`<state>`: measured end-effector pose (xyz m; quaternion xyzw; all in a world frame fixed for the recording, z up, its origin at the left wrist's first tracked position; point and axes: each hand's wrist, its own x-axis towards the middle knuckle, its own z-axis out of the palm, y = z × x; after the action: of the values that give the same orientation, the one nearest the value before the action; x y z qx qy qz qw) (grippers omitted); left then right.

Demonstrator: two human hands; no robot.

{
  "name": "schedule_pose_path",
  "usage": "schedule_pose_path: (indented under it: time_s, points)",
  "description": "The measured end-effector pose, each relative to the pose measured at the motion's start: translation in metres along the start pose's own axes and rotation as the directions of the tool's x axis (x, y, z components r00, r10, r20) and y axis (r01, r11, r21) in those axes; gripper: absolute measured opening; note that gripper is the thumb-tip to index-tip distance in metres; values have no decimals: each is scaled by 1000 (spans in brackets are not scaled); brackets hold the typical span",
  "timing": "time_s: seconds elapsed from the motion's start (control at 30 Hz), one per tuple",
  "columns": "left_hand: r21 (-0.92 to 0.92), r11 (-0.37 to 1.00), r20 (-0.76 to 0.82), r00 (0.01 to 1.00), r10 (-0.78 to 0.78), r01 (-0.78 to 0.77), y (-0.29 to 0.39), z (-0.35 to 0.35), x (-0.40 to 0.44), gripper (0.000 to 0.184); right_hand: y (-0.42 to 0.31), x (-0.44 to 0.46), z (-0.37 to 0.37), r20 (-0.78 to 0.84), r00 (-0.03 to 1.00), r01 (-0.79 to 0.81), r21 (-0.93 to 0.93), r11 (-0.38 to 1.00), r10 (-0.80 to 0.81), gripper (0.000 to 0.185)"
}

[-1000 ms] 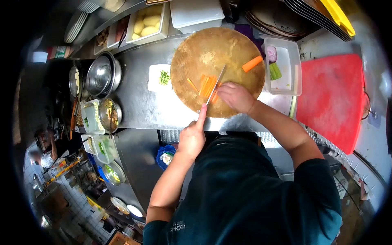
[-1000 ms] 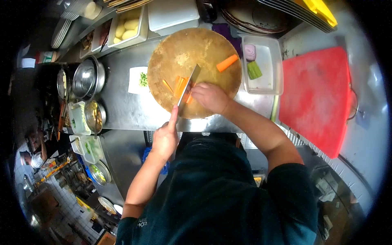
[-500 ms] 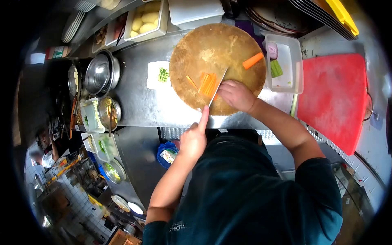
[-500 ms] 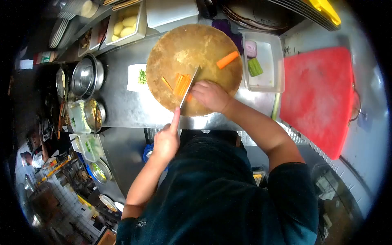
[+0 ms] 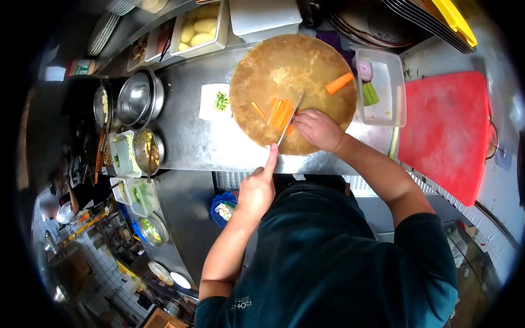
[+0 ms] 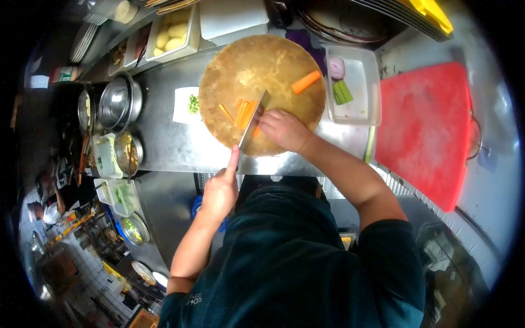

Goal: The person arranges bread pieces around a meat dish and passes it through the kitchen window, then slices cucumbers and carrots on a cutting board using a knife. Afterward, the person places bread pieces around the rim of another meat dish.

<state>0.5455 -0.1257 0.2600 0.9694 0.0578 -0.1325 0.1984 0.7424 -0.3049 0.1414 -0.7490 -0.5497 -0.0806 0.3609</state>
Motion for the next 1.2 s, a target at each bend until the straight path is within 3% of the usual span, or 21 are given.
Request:
schedule_pose_path:
  time_s: [0.27, 0.53, 0.67, 0.77, 0.87, 0.93, 1.07, 1.2]
  points:
    - [30, 998, 57, 997, -57, 55, 2, 12, 12, 95, 4, 2, 2, 40, 999, 12, -2, 1000, -12, 23]
    - [-111, 994, -250, 968, -3, -25, 7, 10, -8, 85, -1, -5, 2, 41, 999, -10, 3, 1000, 10, 22]
    - [-57, 998, -262, 965, -32, 17, 3, 3, -14, 84, -2, 0, -2, 15, 999, -37, 75, 997, 36, 24]
    - [-69, 993, -304, 947, -108, 91, -1, -2, -22, 82, -4, 8, -9, -6, 992, -127, -7, 992, 127, 33]
    - [-113, 978, -379, 903, -203, 173, -7, -7, -35, 80, -2, 42, -11, 115, 989, -91, -64, 994, 98, 45]
    - [-137, 966, -426, 868, -257, 218, -18, -6, -41, 79, 1, 77, -1, 188, 978, 94, -27, 995, -87, 51]
    - [-162, 956, -435, 852, -290, 243, -30, -11, -49, 78, 19, 115, 19, 413, 819, 369, 151, 917, -397, 58]
    - [-197, 940, -405, 850, -336, 278, -30, -11, -59, 78, 39, 121, -14, 653, 625, 344, 262, 902, -428, 64]
